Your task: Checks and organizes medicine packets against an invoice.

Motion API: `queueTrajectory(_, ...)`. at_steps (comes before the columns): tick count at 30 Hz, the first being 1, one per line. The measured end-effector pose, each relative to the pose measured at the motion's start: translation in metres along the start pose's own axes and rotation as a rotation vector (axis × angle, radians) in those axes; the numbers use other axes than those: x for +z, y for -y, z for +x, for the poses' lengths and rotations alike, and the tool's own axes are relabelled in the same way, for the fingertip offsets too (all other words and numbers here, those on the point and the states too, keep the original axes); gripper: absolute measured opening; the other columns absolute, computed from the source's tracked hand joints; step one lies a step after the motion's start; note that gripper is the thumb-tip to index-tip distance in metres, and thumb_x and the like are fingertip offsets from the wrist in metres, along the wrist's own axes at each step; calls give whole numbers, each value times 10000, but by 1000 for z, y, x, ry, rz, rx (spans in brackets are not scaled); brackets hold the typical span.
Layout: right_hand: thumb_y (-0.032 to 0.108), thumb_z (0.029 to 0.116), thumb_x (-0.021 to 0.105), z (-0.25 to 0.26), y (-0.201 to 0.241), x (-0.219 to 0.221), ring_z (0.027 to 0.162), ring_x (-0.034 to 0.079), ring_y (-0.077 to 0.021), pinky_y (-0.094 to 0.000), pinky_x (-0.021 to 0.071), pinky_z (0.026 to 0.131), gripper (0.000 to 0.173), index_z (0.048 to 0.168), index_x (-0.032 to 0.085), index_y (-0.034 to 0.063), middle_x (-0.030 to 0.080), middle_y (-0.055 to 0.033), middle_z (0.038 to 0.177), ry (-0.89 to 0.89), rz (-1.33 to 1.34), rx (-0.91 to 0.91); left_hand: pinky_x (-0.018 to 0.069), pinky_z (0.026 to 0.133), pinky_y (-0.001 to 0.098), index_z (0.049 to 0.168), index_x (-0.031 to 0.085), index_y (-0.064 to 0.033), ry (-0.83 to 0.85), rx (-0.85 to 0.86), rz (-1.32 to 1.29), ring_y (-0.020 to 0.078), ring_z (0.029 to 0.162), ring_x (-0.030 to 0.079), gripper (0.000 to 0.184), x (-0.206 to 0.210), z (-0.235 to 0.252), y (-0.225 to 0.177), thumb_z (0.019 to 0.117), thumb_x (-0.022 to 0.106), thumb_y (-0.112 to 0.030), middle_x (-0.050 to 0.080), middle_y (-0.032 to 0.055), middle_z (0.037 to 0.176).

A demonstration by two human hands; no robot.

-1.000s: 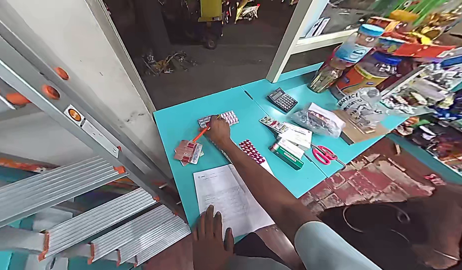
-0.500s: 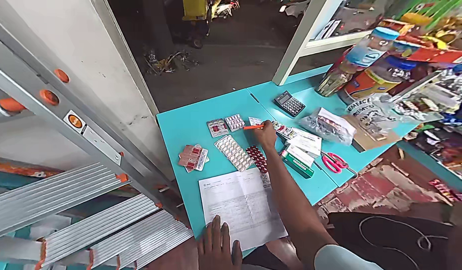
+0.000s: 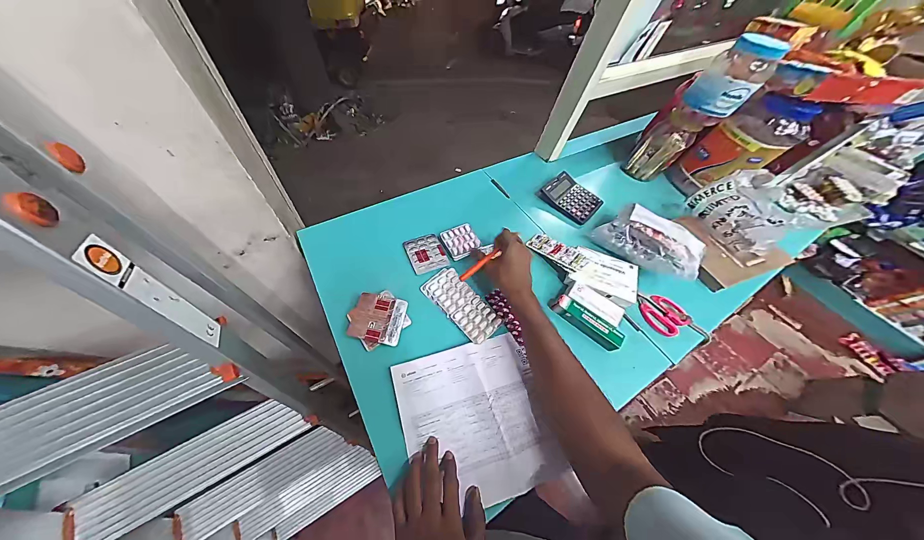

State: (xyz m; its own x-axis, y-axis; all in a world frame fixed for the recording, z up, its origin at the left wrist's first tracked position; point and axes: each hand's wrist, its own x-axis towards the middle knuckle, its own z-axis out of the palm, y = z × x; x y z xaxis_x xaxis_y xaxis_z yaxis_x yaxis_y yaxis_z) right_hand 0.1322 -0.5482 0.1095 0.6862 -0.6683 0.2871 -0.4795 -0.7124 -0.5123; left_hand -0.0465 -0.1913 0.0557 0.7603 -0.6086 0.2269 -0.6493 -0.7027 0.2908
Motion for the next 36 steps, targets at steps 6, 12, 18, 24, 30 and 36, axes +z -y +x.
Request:
queueTrajectory(6, 539, 821, 764, 51, 29, 30, 1024, 674, -398, -638, 480, 874, 590, 1110, 637, 40, 700, -204, 1023, 350, -223, -1, 469, 1007, 531, 1261, 729, -106, 52, -13, -6, 372, 1274, 591, 522, -1, 0, 0, 981, 501, -484, 602, 148, 1441)
queueTrajectory(12, 234, 1018, 544, 37, 22, -18, 746, 603, -135, -337, 525, 674, 165, 993, 591, 78, 631, -44, 872, 210, 995, 163, 451, 1031, 505, 1289, 705, -96, 17, 15, -2, 346, 1296, 574, 531, 4, -1, 2, 1003, 490, -488, 600, 156, 1438)
queueTrajectory(18, 350, 749, 843, -64, 26, -62, 1004, 726, -341, -474, 614, 870, 519, 1136, 678, 46, 713, -224, 1127, 733, 2044, 215, 429, 1055, 556, 1217, 740, -92, 41, 13, -329, 372, 1287, 572, 442, -8, 6, 14, 980, 607, -441, 623, 163, 1400)
queueTrajectory(24, 76, 821, 798, -179, 50, -77, 1002, 728, -131, -319, 605, 852, 267, 927, 573, 173, 746, -29, 1131, 639, 1589, -36, 609, 936, 393, 1515, 384, 52, -23, -80, -1291, 250, 1289, 602, 868, -58, 68, 16, 879, 780, -386, 434, 219, 1551)
queueTrajectory(30, 0, 786, 833, -217, 63, -97, 1192, 675, -215, -364, 575, 994, 362, 939, 511, 63, 668, -143, 1311, 567, 1346, -19, 589, 1007, 392, 1561, 265, 73, 231, 58, -1655, 250, 1289, 598, 969, -65, 107, 22, 800, 847, -73, 441, 172, 1542)
queueTrajectory(36, -1, 843, 760, -218, 51, -99, 978, 724, -95, -286, 592, 876, 269, 883, 524, 121, 756, -33, 1081, 602, 1411, 3, 572, 997, 457, 1477, 474, -17, 437, -72, -2025, 251, 1178, 668, 649, -59, 106, 36, 893, 752, -66, 638, 122, 1354)
